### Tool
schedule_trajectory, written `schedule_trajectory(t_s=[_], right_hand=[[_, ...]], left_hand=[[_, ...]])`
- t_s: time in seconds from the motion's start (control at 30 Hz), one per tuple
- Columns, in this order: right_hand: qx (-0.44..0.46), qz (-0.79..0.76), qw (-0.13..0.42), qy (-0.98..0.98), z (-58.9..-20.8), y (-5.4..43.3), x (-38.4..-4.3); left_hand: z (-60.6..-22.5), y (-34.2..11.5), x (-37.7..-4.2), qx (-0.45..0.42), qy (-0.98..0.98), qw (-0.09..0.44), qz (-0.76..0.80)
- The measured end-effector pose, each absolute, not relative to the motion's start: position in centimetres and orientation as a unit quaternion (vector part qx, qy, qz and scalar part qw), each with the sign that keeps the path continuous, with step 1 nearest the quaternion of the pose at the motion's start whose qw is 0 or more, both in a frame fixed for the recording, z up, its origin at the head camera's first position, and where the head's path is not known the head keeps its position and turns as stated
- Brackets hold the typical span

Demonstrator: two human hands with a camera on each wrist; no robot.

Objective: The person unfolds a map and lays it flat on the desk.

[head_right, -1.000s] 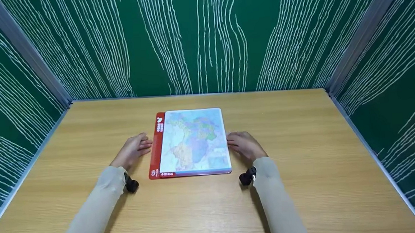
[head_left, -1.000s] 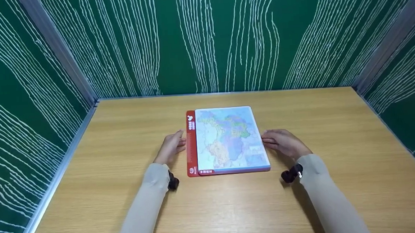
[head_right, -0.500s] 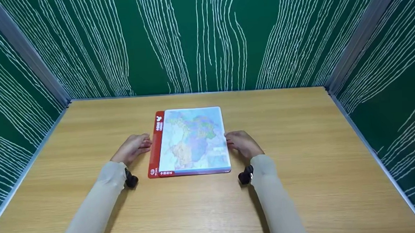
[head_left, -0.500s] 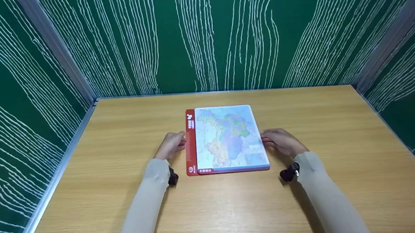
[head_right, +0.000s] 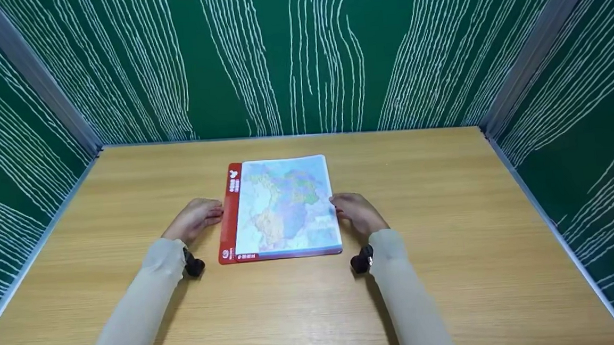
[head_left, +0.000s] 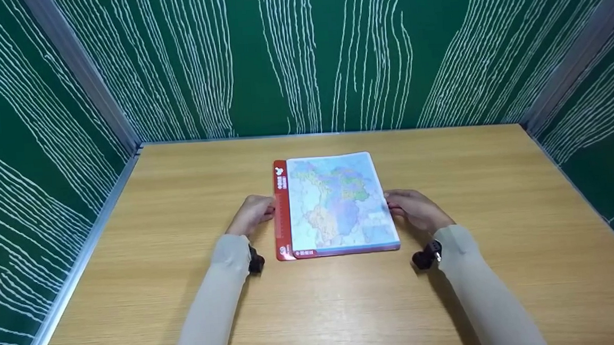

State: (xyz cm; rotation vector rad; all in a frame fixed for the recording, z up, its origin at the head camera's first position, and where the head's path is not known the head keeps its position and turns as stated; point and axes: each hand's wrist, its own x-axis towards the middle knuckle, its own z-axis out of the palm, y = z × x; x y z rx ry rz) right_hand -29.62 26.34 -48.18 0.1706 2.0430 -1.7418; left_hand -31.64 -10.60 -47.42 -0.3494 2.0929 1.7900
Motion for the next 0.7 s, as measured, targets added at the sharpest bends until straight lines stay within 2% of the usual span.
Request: schedule_trajectory(t_s=[0.3, 0.7], right_hand=[[0.031, -0.629, 0.209, 0.748, -48.45, 26.37, -29.29], [0.066, -0.617, 0.195, 0.760, -48.28, 25.92, -29.35]], left_hand=[[-48.02, -10.62, -31.50, -0.056, 0.761, 0.173, 0.623], [-48.04, -10.31, -31.21, -0.052, 0.757, 0.170, 0.629]])
